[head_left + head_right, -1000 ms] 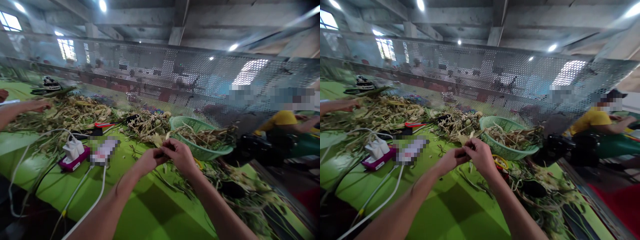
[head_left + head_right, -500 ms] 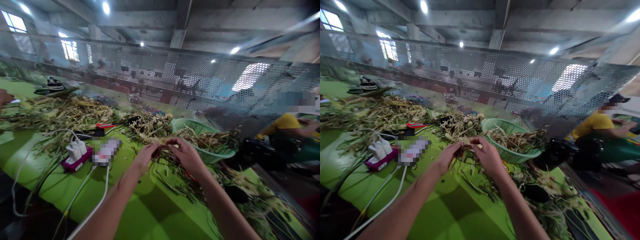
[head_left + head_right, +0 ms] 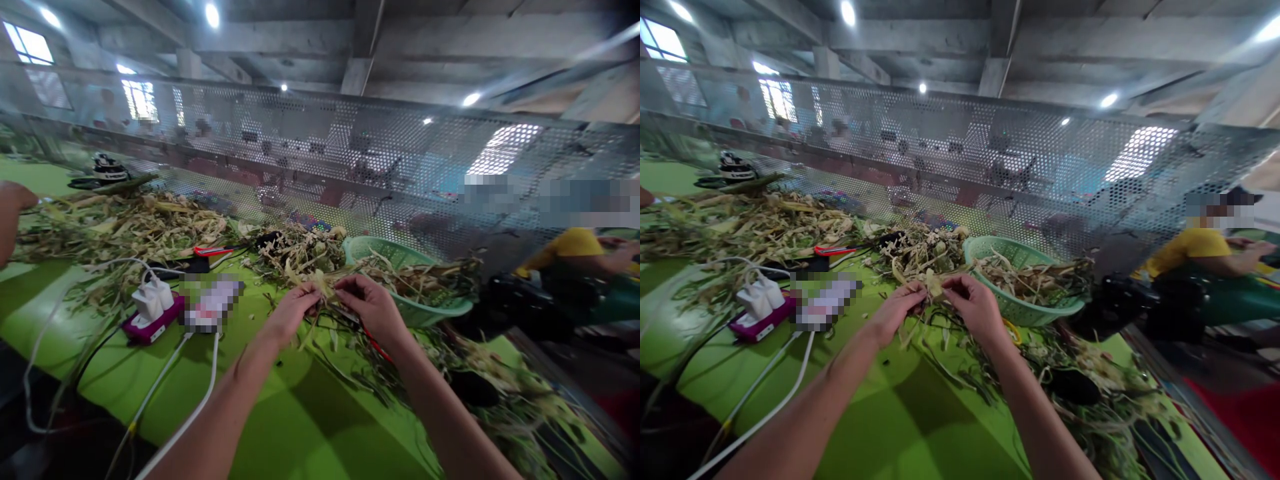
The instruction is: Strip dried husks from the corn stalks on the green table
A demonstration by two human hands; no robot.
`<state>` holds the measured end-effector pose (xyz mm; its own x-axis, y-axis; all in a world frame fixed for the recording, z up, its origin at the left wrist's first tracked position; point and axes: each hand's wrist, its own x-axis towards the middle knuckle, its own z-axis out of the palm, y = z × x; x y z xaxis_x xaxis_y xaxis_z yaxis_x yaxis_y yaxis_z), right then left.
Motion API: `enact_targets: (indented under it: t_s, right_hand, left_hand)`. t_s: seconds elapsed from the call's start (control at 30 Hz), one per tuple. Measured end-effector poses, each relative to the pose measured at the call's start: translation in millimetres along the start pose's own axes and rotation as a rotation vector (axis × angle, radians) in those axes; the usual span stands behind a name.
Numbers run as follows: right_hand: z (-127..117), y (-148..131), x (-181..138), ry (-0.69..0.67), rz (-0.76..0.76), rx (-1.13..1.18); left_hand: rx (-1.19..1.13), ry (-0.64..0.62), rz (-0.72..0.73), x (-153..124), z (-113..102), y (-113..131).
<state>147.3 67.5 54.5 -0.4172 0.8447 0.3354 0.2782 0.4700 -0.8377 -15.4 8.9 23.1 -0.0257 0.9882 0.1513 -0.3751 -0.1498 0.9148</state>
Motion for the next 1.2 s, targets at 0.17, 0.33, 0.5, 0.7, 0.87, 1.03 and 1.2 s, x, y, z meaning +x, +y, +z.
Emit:
enact_targets:
  t_s: [0.17, 0.33, 0.5, 0.7, 0.87, 1.03, 1.2]
  right_hand:
    - [2.8, -2.8, -2.3, -0.129, 0.079, 0.075]
    - [8.0, 4.7, -1.8, -0.023, 0.084, 0.199]
    - [10.1, 6.6, -1.9, 0.065, 0.078, 0.184]
    - [1.5, -15.7, -7.1, 0.297, -0.122, -0.124]
    - [7.2, -16.2, -11.8, -0.032, 0.005, -0.153]
    - [18.6, -4.3, -12.5, -0.209, -0.039, -0.226]
    - [17.7, -7.8, -13.3, -0.245, -0.086, -0.239]
  left_hand:
    - [-0.01, -0.103, -0.086, -2.0, 7.2, 1.0]
    - [-0.037, -0.148, -0.158, -3.2, 10.2, -4.5]
    - [-0.079, -0.182, -0.165, -6.0, 6.4, -8.8]
    - [-0.197, 0.048, -0.119, -0.1, 4.9, -8.1]
    - [-0.259, 0.159, -0.087, -1.4, 6.1, -0.7]
    - [-0.235, 0.161, -0.066, -1.7, 2.8, -3.3]
    - [-0.065, 0.166, -0.04, -0.3, -2.1, -4.1]
